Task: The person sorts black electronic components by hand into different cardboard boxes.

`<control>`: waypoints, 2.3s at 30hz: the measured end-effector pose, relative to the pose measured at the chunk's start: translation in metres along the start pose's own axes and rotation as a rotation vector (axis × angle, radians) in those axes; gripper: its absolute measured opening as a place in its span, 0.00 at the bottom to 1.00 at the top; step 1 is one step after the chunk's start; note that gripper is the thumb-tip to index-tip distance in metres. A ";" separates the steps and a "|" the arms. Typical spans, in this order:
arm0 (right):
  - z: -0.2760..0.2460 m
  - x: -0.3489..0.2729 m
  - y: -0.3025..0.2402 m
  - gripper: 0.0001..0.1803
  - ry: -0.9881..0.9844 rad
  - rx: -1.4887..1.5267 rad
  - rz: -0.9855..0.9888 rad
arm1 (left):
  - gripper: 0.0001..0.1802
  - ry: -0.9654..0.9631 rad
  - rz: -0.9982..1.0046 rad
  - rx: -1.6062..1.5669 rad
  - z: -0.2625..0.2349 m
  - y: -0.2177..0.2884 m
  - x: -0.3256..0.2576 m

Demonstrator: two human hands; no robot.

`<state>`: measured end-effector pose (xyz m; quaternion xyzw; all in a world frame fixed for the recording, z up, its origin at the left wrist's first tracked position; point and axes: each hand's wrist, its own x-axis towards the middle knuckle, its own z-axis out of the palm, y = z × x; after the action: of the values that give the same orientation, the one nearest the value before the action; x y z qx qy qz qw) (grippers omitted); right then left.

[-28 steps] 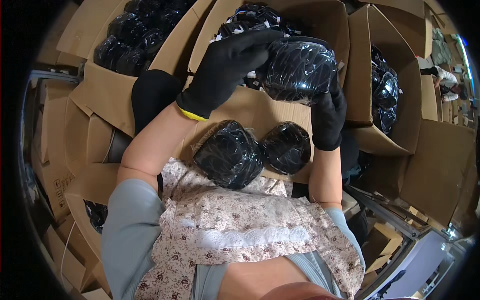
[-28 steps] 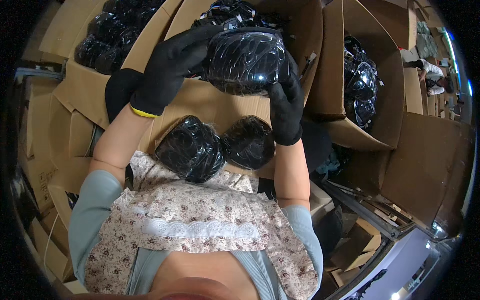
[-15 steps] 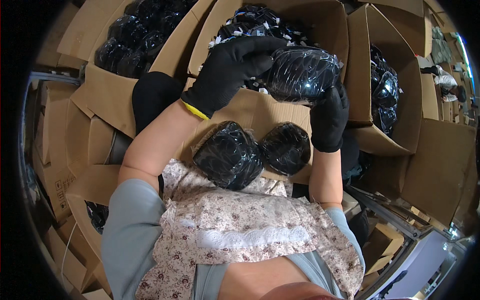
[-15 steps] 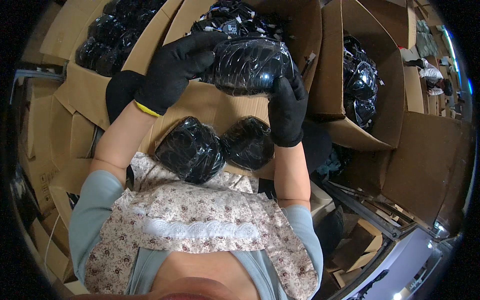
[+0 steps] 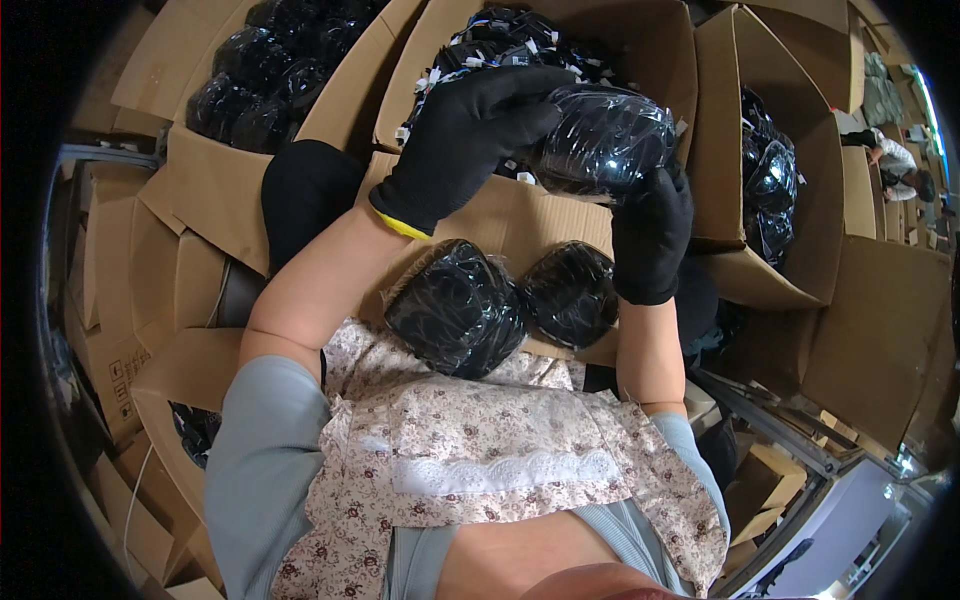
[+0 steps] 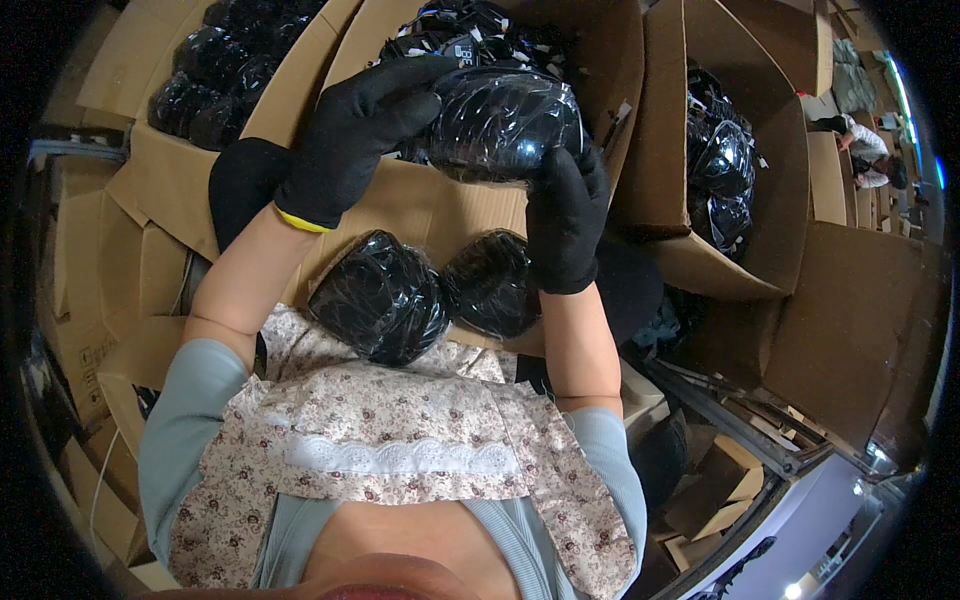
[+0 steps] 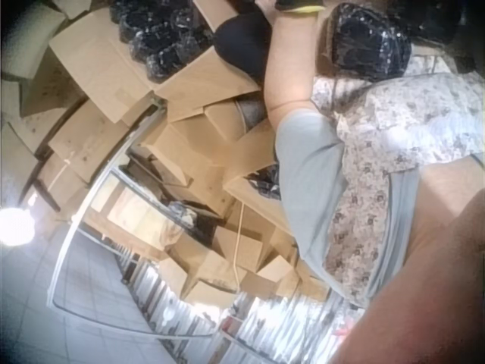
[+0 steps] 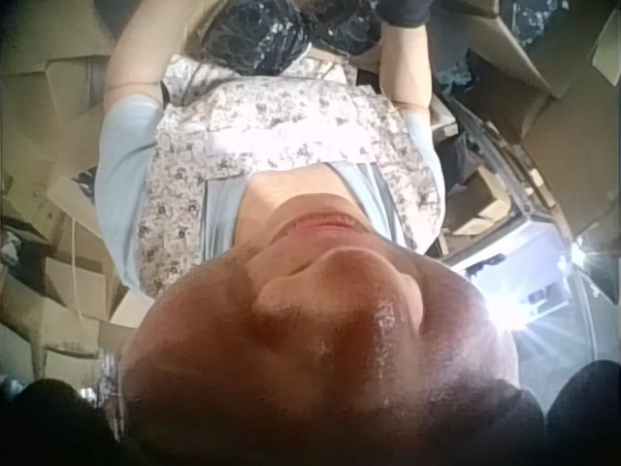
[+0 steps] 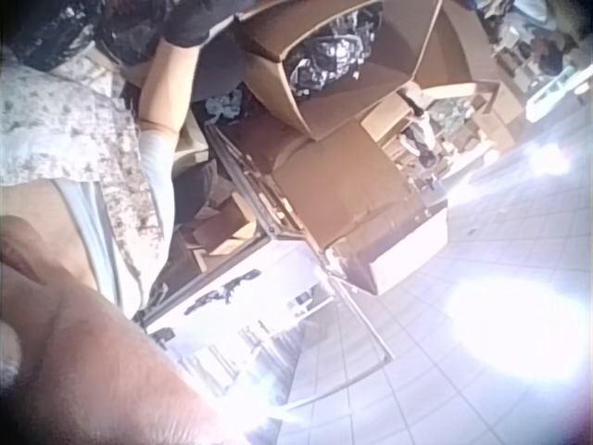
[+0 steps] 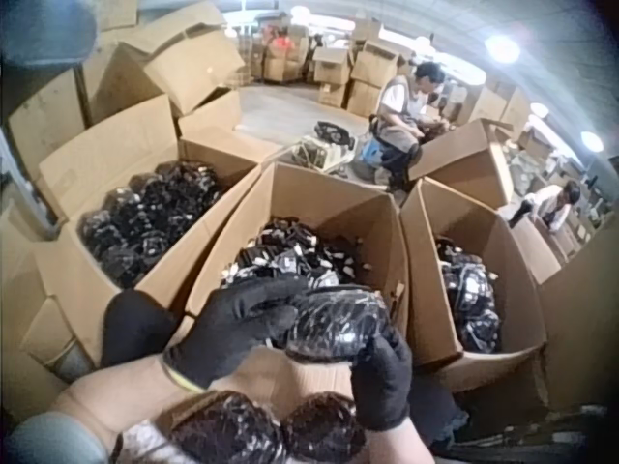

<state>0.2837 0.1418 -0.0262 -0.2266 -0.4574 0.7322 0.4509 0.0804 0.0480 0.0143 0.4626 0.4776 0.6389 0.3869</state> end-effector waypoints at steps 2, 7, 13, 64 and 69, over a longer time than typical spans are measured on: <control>0.001 0.000 0.002 0.20 0.024 0.030 0.039 | 0.20 0.010 -0.075 0.016 0.002 0.005 -0.001; -0.002 0.000 0.009 0.22 -0.090 -0.310 -0.201 | 0.20 -0.018 -0.036 -0.015 -0.001 0.004 0.002; 0.009 0.001 0.006 0.23 -0.041 0.231 0.116 | 0.19 -0.105 0.062 0.249 -0.020 0.001 0.003; -0.009 0.005 0.009 0.33 -0.140 0.312 0.157 | 0.16 0.055 0.218 0.547 0.006 0.032 -0.012; -0.013 0.004 0.006 0.30 -0.187 0.084 0.021 | 0.16 0.112 0.370 0.643 0.006 0.029 -0.013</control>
<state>0.2886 0.1504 -0.0375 -0.1428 -0.4639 0.7733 0.4079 0.0879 0.0304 0.0398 0.6032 0.5828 0.5396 0.0732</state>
